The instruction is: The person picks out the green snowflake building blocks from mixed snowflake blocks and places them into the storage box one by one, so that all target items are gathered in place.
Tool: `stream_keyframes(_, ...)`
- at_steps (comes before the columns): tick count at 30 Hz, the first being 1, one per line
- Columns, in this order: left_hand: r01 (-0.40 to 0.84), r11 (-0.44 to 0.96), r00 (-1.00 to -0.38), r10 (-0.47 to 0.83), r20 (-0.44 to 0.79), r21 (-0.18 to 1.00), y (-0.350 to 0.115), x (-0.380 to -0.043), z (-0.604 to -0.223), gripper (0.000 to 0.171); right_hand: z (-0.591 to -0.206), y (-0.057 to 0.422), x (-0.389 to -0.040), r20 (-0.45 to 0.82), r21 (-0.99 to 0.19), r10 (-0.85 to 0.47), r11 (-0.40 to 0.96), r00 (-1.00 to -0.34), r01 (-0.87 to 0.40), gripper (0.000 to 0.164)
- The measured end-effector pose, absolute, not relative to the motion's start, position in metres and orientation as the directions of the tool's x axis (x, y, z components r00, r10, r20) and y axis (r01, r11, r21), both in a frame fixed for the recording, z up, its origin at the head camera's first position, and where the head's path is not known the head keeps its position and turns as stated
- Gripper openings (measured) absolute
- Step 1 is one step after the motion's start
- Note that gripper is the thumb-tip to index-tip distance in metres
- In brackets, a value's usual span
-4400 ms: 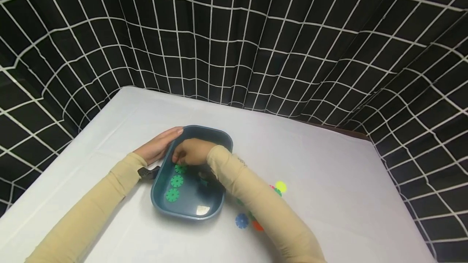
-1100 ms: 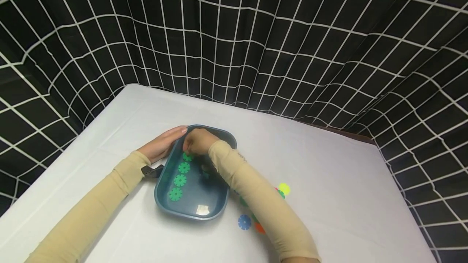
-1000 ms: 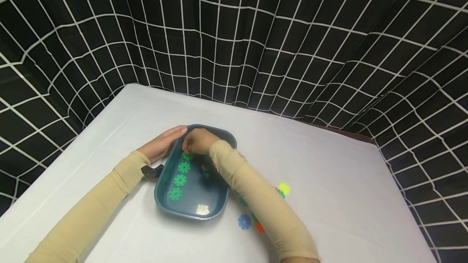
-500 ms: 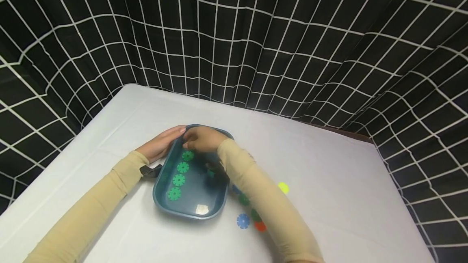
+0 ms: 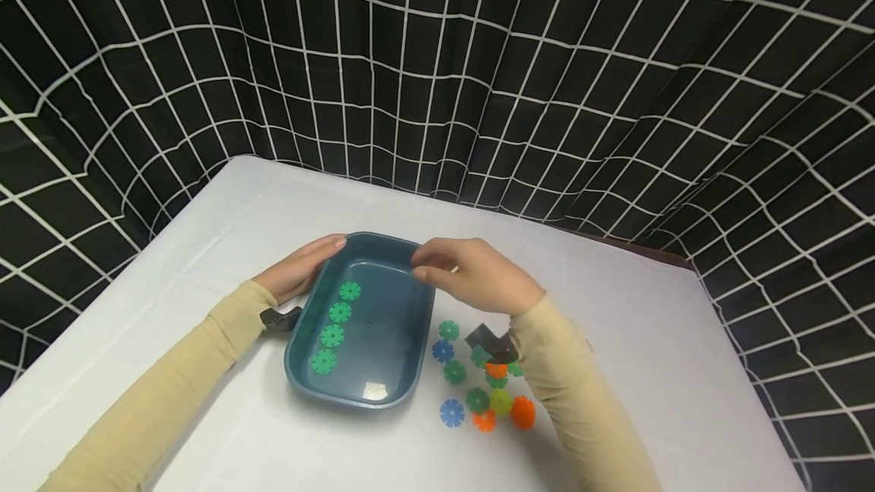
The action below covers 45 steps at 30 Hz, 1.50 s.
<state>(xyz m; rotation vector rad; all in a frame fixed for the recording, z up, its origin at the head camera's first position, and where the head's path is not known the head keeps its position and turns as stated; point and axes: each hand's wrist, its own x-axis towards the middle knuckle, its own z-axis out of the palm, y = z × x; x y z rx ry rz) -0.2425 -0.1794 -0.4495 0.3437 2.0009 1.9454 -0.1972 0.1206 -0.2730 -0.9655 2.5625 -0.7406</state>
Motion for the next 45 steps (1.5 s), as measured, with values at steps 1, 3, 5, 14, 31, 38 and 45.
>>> stream_keyframes(1,-0.054,0.041,-0.917,0.393,-0.065,0.998,-0.18,-0.243,-0.449,0.051,-0.274,0.128,-0.196,-0.103,-0.57,-0.659,0.653,-0.745,-0.499,0.024)
stream_keyframes(3,-0.058,0.043,-0.917,0.393,-0.071,0.997,-0.18,-0.244,-0.449,0.051,-0.28,0.141,-0.195,-0.121,-0.593,-0.622,0.67,-0.773,-0.447,0.023)
stream_keyframes(5,-0.063,0.046,-0.917,0.391,-0.076,0.997,-0.181,-0.244,-0.449,0.051,-0.291,0.151,-0.195,-0.137,-0.616,-0.599,0.676,-0.789,-0.405,0.02)
stream_keyframes(14,-0.043,0.017,-0.913,0.405,-0.046,0.999,-0.178,-0.243,-0.449,0.047,-0.356,0.165,-0.202,-0.132,-0.551,-0.672,0.661,-0.729,-0.509,0.039)
stream_keyframes(31,-0.054,0.002,-0.917,0.397,-0.05,0.999,-0.177,-0.24,-0.446,0.049,-0.387,0.162,-0.21,-0.198,-0.468,-0.657,0.716,-0.727,-0.519,0.027)
stream_keyframes(38,-0.043,0.012,-0.916,0.398,-0.044,0.999,-0.179,-0.241,-0.447,0.048,-0.385,0.173,-0.225,-0.252,-0.651,-0.684,0.643,-0.684,-0.403,0.015)
stream_keyframes(45,-0.044,0.033,-0.918,0.393,-0.054,0.998,-0.179,-0.242,-0.449,0.047,-0.346,0.17,-0.249,-0.206,-0.819,-0.695,0.508,-0.689,-0.268,0.021)
